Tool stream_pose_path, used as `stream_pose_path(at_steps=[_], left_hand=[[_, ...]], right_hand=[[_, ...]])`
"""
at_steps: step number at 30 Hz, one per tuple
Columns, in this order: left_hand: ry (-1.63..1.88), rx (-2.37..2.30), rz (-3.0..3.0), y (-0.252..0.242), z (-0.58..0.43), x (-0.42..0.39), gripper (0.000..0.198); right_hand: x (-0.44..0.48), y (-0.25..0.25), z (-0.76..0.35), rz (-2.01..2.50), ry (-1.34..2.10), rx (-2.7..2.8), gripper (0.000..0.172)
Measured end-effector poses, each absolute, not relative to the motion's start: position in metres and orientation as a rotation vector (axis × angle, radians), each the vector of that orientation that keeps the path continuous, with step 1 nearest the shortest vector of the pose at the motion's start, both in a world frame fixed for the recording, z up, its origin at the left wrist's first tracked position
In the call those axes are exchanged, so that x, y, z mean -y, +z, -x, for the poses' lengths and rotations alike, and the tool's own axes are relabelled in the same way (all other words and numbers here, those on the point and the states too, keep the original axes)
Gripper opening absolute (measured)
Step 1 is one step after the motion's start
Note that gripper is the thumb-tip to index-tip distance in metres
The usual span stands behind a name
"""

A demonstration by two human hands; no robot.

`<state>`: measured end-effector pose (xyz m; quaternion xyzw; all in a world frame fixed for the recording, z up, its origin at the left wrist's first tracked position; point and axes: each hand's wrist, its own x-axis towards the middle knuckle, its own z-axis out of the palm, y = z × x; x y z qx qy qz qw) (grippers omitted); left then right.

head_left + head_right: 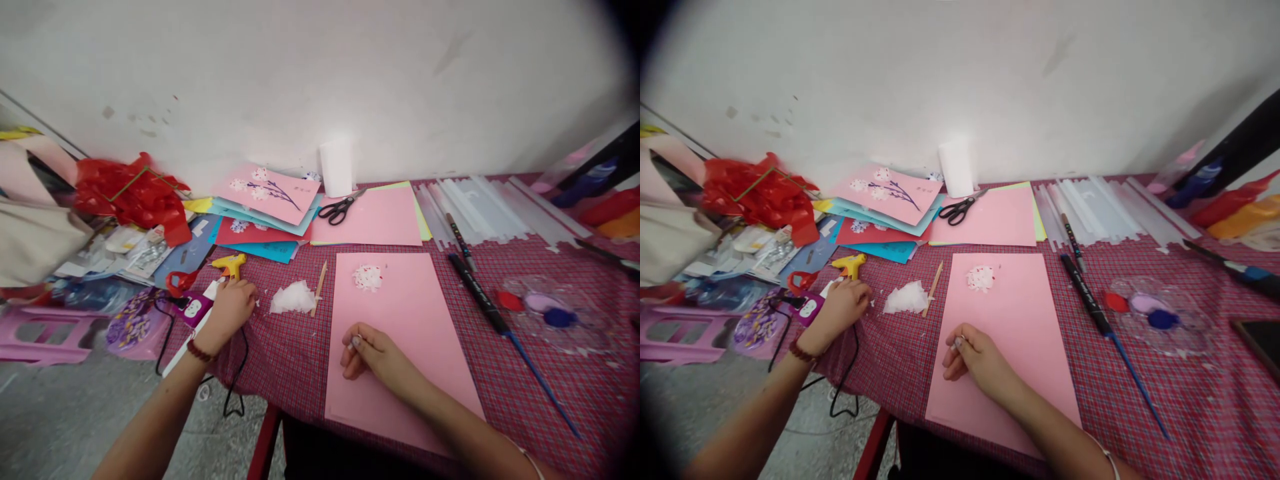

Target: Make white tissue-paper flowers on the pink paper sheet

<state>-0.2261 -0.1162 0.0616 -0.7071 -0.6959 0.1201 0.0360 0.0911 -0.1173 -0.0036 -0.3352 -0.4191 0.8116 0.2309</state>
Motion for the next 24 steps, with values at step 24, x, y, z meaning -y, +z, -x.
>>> stream_pose_path(at_steps=[24], left_hand=[[0.384, 2.259, 2.19, 0.047, 0.212, 0.078, 0.018]], right_hand=[[0.118, 0.002, -0.092, 0.905, 2.252, 1.08, 0.042]])
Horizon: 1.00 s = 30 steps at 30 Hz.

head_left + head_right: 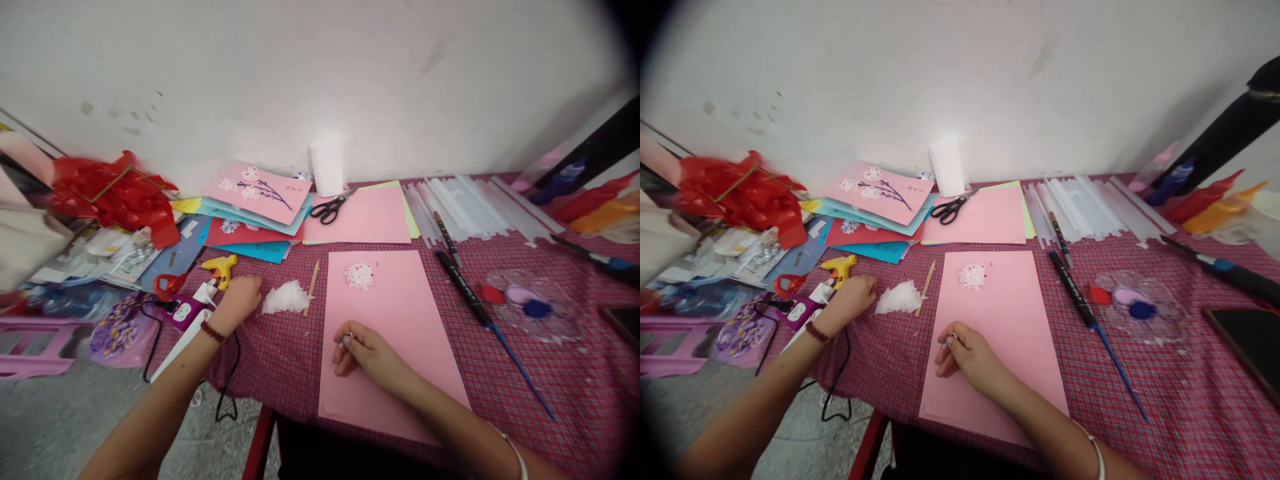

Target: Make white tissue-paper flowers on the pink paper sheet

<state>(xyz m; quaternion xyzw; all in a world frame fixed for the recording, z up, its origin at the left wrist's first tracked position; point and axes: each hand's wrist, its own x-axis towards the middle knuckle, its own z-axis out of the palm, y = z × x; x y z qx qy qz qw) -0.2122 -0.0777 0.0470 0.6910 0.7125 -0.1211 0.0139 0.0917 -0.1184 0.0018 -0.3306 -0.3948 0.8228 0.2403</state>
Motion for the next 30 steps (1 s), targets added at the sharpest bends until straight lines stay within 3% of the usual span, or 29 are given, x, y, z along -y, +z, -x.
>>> stream_pose_path(at_steps=[7, 11, 15, 20, 26, 30], left_hand=[[-0.157, -2.073, -2.198, 0.077, 0.162, 0.081, 0.013], [0.092, -1.585, -2.568, 0.073, 0.087, 0.101, 0.014], [0.039, -1.301, -2.891, 0.05, 0.038, 0.108, 0.017], [0.105, -1.36, -2.985, 0.039, 0.029, 0.126, 0.028], [0.499, -1.564, -2.607, 0.054, 0.085, 0.13, 0.019], [0.208, -1.886, -2.481, 0.05, 0.118, 0.101, 0.015]], right_hand=[[0.106, 0.002, -0.097, 0.726, 2.449, 0.5, 0.037], [0.103, 0.005, -0.095, 0.676, 2.462, 0.363, 0.044], [0.102, 0.002, -0.089, 0.703, 2.325, 0.332, 0.037], [0.098, -0.001, -0.091, 0.817, 2.061, 0.339, 0.014], [0.092, -0.002, -0.1, 0.878, 2.126, 0.439, 0.015], [0.095, -0.002, -0.097, 0.911, 2.148, 0.513, 0.016]])
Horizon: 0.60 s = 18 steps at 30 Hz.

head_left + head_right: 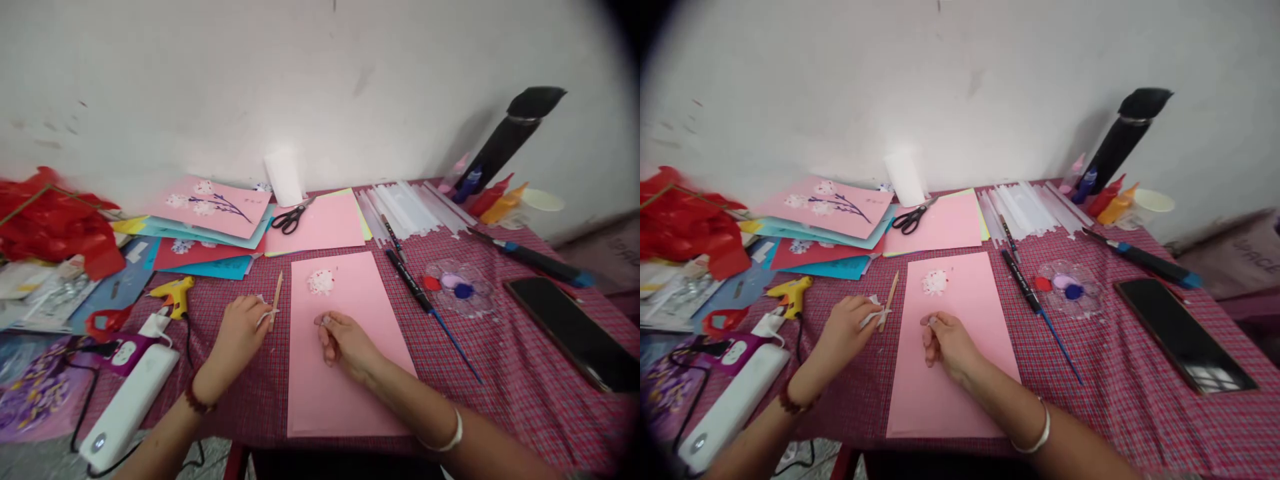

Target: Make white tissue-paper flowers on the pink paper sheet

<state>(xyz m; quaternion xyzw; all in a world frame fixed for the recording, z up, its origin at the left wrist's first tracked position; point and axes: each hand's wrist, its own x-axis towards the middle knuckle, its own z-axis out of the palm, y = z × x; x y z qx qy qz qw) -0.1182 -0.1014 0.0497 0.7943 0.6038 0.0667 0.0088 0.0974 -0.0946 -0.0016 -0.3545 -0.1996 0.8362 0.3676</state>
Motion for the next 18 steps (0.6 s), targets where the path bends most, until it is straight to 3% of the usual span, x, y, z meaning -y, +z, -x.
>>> stream_pose_path(at_steps=[4, 14, 18], left_hand=[[-0.009, -1.885, -2.485, 0.04, 0.115, 0.08, 0.014], [0.273, -1.656, -2.52, 0.055, 0.065, 0.081, 0.015], [0.243, -1.489, -2.735, 0.04, 0.034, 0.097, 0.015]], right_hand=[[0.097, 0.0, -0.096, 0.917, 2.173, 0.56, 0.02], [0.097, 0.002, -0.096, 0.699, 2.276, 0.451, 0.042], [0.096, -0.003, -0.09, 0.737, 2.121, 0.43, 0.04]])
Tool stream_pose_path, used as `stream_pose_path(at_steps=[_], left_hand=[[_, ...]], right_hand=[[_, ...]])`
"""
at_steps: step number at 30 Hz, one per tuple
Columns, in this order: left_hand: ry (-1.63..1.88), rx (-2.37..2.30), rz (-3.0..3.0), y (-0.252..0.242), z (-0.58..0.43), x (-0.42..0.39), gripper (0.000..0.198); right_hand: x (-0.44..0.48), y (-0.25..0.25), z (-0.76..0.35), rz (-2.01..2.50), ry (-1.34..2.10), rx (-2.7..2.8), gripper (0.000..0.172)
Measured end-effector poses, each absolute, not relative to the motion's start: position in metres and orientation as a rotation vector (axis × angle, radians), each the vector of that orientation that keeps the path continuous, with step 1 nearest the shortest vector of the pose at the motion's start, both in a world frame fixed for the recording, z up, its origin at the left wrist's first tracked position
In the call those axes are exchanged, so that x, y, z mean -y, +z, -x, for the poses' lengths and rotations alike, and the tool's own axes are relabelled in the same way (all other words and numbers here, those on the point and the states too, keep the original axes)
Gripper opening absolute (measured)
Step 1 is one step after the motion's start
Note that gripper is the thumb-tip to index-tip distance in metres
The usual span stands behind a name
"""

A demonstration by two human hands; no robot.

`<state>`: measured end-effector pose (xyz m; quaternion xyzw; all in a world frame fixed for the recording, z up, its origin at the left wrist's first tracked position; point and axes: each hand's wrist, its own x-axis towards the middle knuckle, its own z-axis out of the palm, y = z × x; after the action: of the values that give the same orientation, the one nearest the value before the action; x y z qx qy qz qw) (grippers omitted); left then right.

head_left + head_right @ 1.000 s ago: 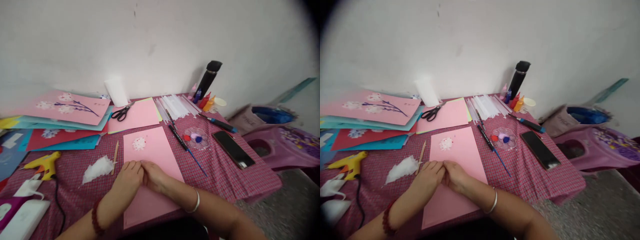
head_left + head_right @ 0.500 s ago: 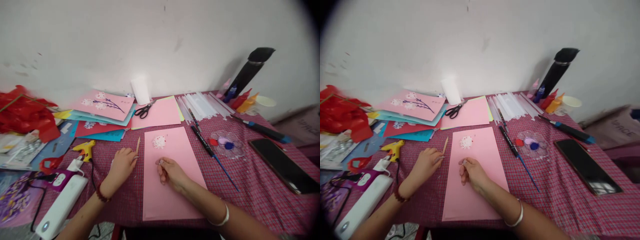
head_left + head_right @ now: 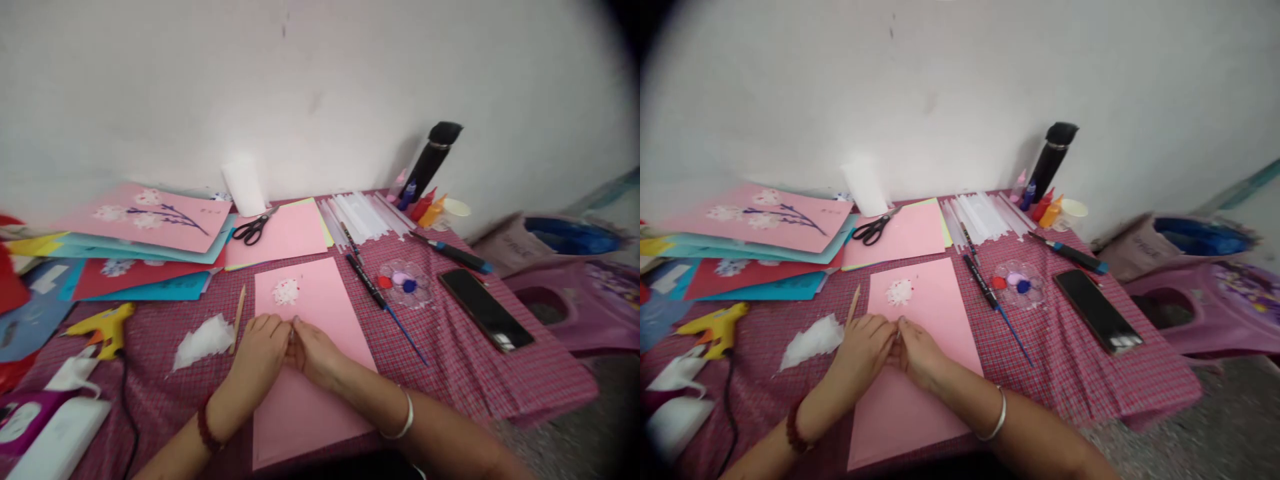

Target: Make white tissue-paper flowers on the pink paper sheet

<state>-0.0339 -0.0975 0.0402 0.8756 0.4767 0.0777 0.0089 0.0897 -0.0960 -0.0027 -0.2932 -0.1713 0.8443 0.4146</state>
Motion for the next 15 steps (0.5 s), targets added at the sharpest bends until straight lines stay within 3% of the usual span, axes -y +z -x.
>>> stream_pose_path(at_steps=[9, 15], left_hand=[[0.442, -1.367, -2.734, 0.014, 0.041, 0.089, 0.021], [0.526, -1.401, -2.635, 0.019, 0.044, 0.082, 0.019]], right_hand=[[0.094, -0.014, -0.083, 0.827, 1.961, 0.533, 0.037], [0.09, -0.008, -0.084, 0.792, 1.995, 0.439, 0.021]])
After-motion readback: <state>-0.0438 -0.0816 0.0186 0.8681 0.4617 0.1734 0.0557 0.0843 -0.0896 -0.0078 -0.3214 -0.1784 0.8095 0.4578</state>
